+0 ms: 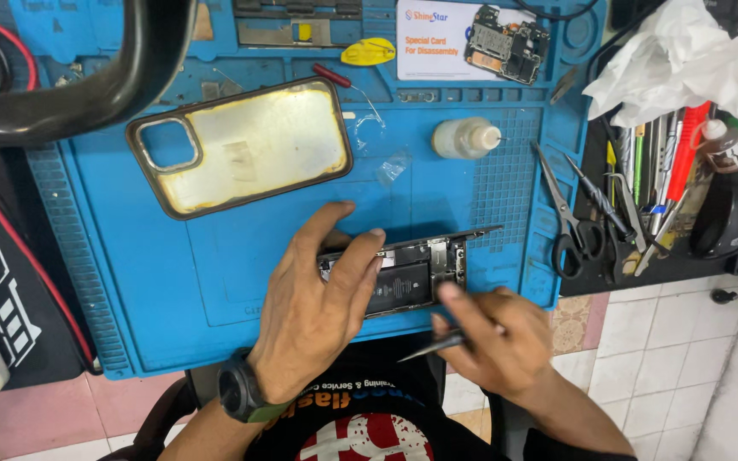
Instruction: The person repairs a smartphone at a workbench. They use a screwdriver to unscrew the phone's lower module, pry and lift the battery with a tool, reposition the phone, and press components while working on the opened device.
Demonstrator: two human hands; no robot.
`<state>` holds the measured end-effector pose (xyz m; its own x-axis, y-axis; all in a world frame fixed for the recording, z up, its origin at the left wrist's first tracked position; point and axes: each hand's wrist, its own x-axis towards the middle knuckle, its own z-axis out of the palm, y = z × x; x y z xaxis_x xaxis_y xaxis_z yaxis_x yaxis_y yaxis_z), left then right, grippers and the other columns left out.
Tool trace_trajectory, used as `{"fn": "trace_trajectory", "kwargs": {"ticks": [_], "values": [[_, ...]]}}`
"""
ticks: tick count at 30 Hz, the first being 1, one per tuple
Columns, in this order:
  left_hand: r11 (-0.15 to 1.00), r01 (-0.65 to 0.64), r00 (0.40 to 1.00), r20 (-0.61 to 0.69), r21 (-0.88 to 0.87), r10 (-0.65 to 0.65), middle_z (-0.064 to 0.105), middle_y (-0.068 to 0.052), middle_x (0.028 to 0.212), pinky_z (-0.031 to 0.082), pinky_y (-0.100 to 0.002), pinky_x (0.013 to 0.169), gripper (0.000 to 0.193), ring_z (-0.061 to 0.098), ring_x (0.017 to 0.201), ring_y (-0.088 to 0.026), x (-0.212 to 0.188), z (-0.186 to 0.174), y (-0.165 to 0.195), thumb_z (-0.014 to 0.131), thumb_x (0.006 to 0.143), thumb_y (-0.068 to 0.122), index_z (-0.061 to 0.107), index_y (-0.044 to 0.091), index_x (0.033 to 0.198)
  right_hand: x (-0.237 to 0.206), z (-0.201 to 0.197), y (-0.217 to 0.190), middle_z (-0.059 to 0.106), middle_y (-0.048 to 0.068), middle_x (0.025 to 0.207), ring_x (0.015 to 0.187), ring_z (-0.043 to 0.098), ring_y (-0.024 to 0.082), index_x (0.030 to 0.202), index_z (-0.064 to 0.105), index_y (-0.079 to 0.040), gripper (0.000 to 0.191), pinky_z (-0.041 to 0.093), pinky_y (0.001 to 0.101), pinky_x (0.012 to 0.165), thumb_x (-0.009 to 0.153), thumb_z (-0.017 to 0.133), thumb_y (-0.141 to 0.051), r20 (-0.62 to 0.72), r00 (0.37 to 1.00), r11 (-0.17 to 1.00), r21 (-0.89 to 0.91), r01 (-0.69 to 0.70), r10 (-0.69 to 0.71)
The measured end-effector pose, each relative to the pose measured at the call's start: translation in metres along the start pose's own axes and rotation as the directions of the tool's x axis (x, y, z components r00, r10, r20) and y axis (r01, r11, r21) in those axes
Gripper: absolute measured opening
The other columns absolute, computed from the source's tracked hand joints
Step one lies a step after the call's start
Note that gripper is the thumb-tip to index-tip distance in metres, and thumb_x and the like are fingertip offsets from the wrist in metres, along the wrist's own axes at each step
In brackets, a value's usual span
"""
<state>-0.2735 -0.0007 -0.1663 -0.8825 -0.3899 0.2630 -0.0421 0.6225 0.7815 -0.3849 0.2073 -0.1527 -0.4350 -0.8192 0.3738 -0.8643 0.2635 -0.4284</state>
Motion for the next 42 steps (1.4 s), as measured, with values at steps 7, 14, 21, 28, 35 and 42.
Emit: {"fn": "trace_trajectory", "kwargs": {"ticks": [7,14,21,28,35,42], "values": [[1.0,-0.007,1.0,-0.01,0.012,0.007,0.049,-0.023,0.14,0.058,-0.044,0.082,0.05,0.068,0.1,-0.029,-0.003,0.002,0.002,0.078,0.094,0.004,0.051,0.009,0.135,-0.054,-0.059,0.007,0.064,0.011,0.088,0.071,0.062,0.018,0.13,0.058,0.01,0.034,0.05,0.027,0.063,0.099,0.07,0.0,-0.298,0.786,0.839,0.248,-0.484,0.541],[0.998,-0.055,0.997,-0.052,0.036,0.057,0.049,-0.024,0.141,0.056,-0.045,0.078,0.053,0.065,0.096,-0.035,-0.008,-0.002,0.011,0.079,0.092,0.004,0.049,0.006,0.136,-0.068,-0.047,0.052,0.063,0.013,0.092,0.065,0.06,0.015,0.111,0.065,0.008,0.017,0.051,0.0255,0.058,0.104,0.077,-0.003,-0.451,0.604,0.686,0.689,-0.234,0.658],[0.998,-0.031,0.998,-0.057,0.048,0.033,0.05,-0.023,0.14,0.056,-0.048,0.084,0.051,0.065,0.101,-0.041,-0.012,-0.01,0.024,0.075,0.091,0.007,0.051,0.005,0.136,-0.048,-0.009,0.065,0.066,0.02,0.105,0.074,0.067,0.02,0.132,0.032,-0.007,0.029,0.061,0.0311,0.071,0.123,0.059,-0.011,-0.473,0.71,0.756,0.642,-0.129,0.522],[0.998,-0.015,0.998,-0.055,0.057,0.018,0.049,-0.024,0.14,0.056,-0.049,0.084,0.049,0.064,0.102,-0.043,-0.014,-0.011,0.027,0.075,0.091,0.008,0.052,0.005,0.134,-0.044,0.004,0.054,0.067,0.017,0.103,0.077,0.066,0.018,0.155,0.024,-0.005,0.049,0.062,0.0303,0.069,0.119,0.057,-0.003,-0.486,0.648,0.755,0.617,-0.221,0.587],[0.997,-0.03,0.998,-0.06,0.065,0.033,0.049,-0.023,0.14,0.056,-0.049,0.084,0.052,0.064,0.102,-0.043,-0.014,-0.009,0.026,0.075,0.09,0.008,0.051,0.005,0.135,-0.044,0.005,0.054,0.064,0.015,0.102,0.075,0.065,0.017,0.157,0.023,-0.005,0.059,0.061,0.0295,0.069,0.114,0.061,0.006,-0.479,0.655,0.762,0.601,-0.241,0.585],[0.997,-0.023,0.998,-0.052,0.067,0.026,0.047,-0.024,0.141,0.056,-0.048,0.083,0.051,0.065,0.102,-0.042,-0.013,-0.009,0.025,0.074,0.091,0.008,0.05,0.006,0.136,-0.038,0.0,0.048,0.065,0.016,0.099,0.071,0.065,0.017,0.155,0.026,-0.004,0.054,0.06,0.0308,0.066,0.115,0.06,0.006,-0.49,0.634,0.741,0.639,-0.205,0.598]]}}
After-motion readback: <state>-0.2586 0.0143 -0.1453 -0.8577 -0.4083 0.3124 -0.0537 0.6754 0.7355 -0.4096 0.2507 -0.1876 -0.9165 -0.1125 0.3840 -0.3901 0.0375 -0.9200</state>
